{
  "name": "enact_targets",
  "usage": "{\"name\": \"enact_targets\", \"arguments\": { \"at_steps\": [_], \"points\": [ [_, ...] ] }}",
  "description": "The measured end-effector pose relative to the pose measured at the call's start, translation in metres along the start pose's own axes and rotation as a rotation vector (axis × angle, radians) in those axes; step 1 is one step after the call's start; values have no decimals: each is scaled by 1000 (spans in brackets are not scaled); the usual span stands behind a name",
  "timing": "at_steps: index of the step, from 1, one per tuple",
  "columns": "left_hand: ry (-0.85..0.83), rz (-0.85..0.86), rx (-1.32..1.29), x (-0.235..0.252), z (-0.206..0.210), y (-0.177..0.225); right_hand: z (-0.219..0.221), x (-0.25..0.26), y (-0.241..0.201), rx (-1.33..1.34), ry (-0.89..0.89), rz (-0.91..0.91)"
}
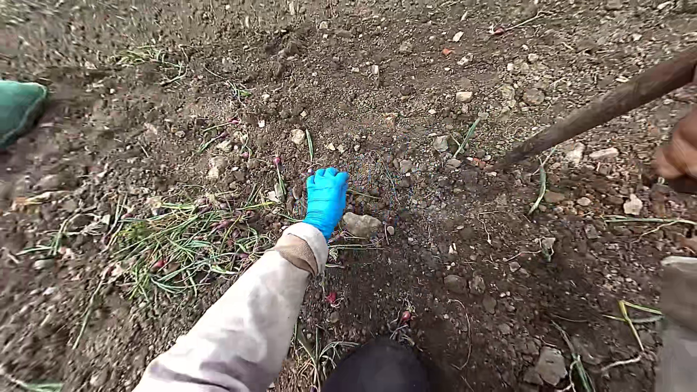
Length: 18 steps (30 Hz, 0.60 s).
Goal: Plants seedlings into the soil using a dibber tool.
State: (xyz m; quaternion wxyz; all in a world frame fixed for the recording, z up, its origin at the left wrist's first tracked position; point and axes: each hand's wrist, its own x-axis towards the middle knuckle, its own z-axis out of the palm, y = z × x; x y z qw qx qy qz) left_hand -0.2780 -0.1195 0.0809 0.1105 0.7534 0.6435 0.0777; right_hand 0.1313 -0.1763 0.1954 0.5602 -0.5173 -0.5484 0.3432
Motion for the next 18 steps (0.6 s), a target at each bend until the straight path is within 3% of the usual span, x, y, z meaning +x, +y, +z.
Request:
{"name": "enact_targets", "arguments": {
  "at_steps": [3, 6, 9, 18],
  "points": [
    [-186, 145, 95, 17, 26, 32, 79, -40, 21, -279, 143, 109],
    [-349, 393, 283, 35, 55, 60, 129, -67, 65, -465, 141, 180],
    [-462, 547, 418, 48, 84, 66, 139, -73, 62, -506, 114, 232],
    [-489, 499, 409, 34, 90, 58, 124, -41, 65, -384, 180, 355]
  ]
}}
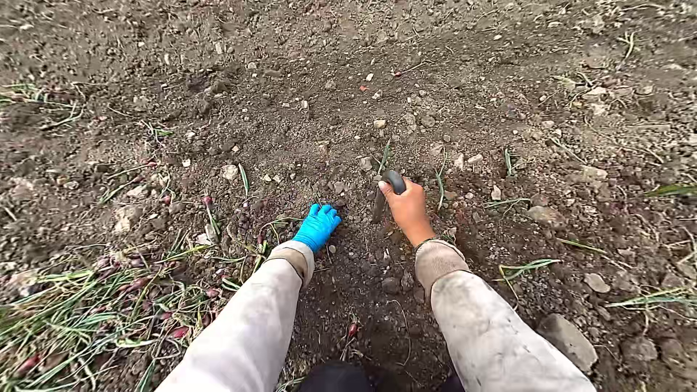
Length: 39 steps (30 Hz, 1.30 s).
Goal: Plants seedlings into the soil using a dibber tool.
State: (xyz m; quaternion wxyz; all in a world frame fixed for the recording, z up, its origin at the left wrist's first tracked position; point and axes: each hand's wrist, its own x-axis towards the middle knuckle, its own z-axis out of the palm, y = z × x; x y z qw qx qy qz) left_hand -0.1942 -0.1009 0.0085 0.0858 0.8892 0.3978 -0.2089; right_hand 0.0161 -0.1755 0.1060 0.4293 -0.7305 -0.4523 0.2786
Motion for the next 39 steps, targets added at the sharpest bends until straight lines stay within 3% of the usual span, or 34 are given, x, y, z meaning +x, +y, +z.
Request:
{"name": "enact_targets", "arguments": {
  "at_steps": [5, 10, 16, 23, 33, 39],
  "points": [
    [113, -19, 12, 1, 16, -1, -2, 21, -4, -10, -59, 47],
    [35, 2, 49, -1, 11, -5, -3, 39, 1, 5, -61, 89],
    [55, 37, 20, -1, 12, -5, -4, 4, 23, 86, 32, 2],
    [19, -76, -32, 0, 8, 0, -2, -33, 54, 182, 118, -68],
    [-22, -214, -155, 5, -9, -24, 9, -22, 22, 50, 88, 11],
    [39, -12, -89, -6, 4, -31, 21, -7, -4, -68, 18, 37]
  ]
}}
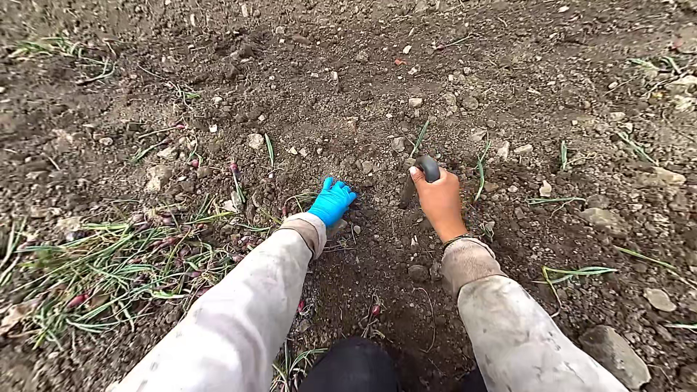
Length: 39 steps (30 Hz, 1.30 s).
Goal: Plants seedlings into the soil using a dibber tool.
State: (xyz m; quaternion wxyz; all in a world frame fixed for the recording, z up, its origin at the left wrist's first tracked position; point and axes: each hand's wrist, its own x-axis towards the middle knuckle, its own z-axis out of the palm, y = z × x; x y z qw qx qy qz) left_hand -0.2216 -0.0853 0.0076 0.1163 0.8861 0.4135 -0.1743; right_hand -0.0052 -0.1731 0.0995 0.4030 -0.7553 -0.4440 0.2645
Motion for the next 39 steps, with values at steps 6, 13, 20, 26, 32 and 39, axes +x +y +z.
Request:
{"name": "enact_targets", "arguments": {
  "at_steps": [6, 13, 20, 26, 32, 39],
  "points": [
    [-28, -11, 18, 3, -1, 13, 2, 9, 1, 26, -31, 2],
    [20, 118, -71, 28, -54, 90, -2, -23, 30, 122, 20, -76],
    [-34, 313, 267, 71, -31, 135, -139, -81, -5, 469, 182, -161],
    [419, 71, -95, 30, -27, 113, -88, -101, 44, 128, 85, -196],
    [-348, -313, -373, -129, -17, 146, -83, -54, 15, -72, -6, -15],
    [-645, -347, -58, -158, -54, 229, -188, -128, -72, 78, 137, -307]
  ]
}}
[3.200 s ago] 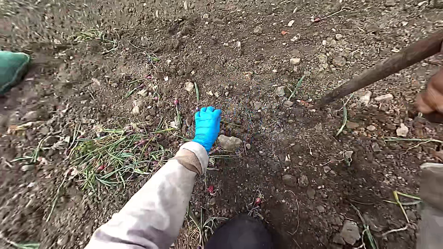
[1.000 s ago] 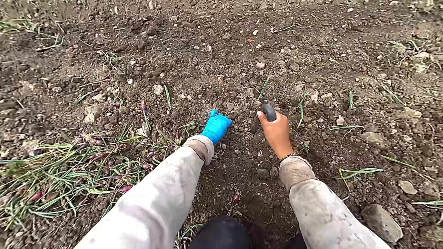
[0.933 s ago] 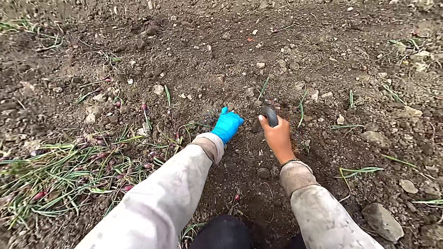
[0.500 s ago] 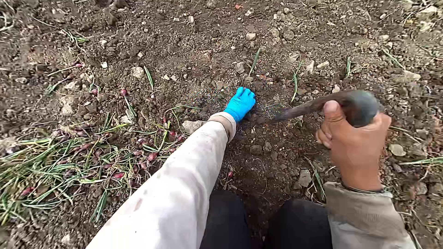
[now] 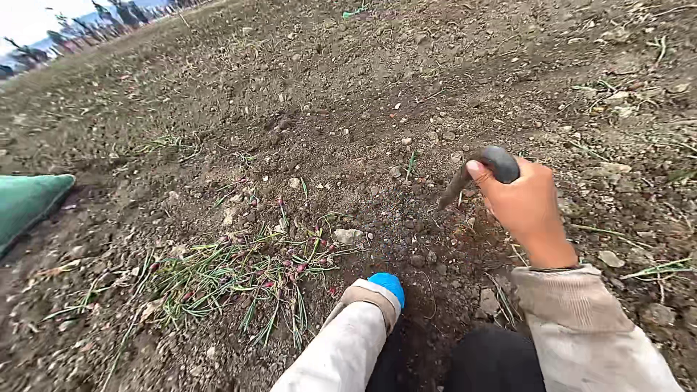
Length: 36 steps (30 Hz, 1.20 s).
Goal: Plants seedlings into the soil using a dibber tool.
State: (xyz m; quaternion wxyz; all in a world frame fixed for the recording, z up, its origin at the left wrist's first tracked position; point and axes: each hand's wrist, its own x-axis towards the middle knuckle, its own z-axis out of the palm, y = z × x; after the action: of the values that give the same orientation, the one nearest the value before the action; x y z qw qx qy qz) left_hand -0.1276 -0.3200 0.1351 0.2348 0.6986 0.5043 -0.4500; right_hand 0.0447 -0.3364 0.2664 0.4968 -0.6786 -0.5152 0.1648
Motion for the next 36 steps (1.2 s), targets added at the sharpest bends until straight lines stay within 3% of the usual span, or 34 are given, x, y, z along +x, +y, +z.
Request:
{"name": "enact_targets", "arguments": {
  "at_steps": [4, 6, 9, 12, 15, 18, 23, 26, 29, 32, 36],
  "points": [
    [160, 55, -222, 16, 12, -3, -12, 28, -14, 213, 32, -53],
    [286, 94, -441, 40, 19, -17, 26, 40, 11, 224, -34, 14],
    [228, 71, -569, 43, 16, -22, 118, 22, 87, 107, -184, 230],
    [268, 44, -555, 58, 18, -8, 150, 10, 121, 66, -253, 333],
    [299, 54, -460, 66, 23, 1, 149, 8, 129, 53, -282, 354],
    [325, 76, -465, 58, 9, -1, 145, -13, 123, 53, -191, 331],
    [571, 65, -670, 67, -20, -33, 148, -41, 128, 94, -131, 309],
    [570, 78, -421, 89, -49, -43, 150, -42, 129, 91, -129, 327],
    [602, 207, -198, 119, -52, -35, 144, -30, 120, 75, -217, 362],
    [515, 262, -65, 134, -56, -20, 108, -12, 83, 39, -198, 282],
    [466, 321, 46, 149, -45, -7, 15, -3, 25, 65, -112, 47]
  ]
}}
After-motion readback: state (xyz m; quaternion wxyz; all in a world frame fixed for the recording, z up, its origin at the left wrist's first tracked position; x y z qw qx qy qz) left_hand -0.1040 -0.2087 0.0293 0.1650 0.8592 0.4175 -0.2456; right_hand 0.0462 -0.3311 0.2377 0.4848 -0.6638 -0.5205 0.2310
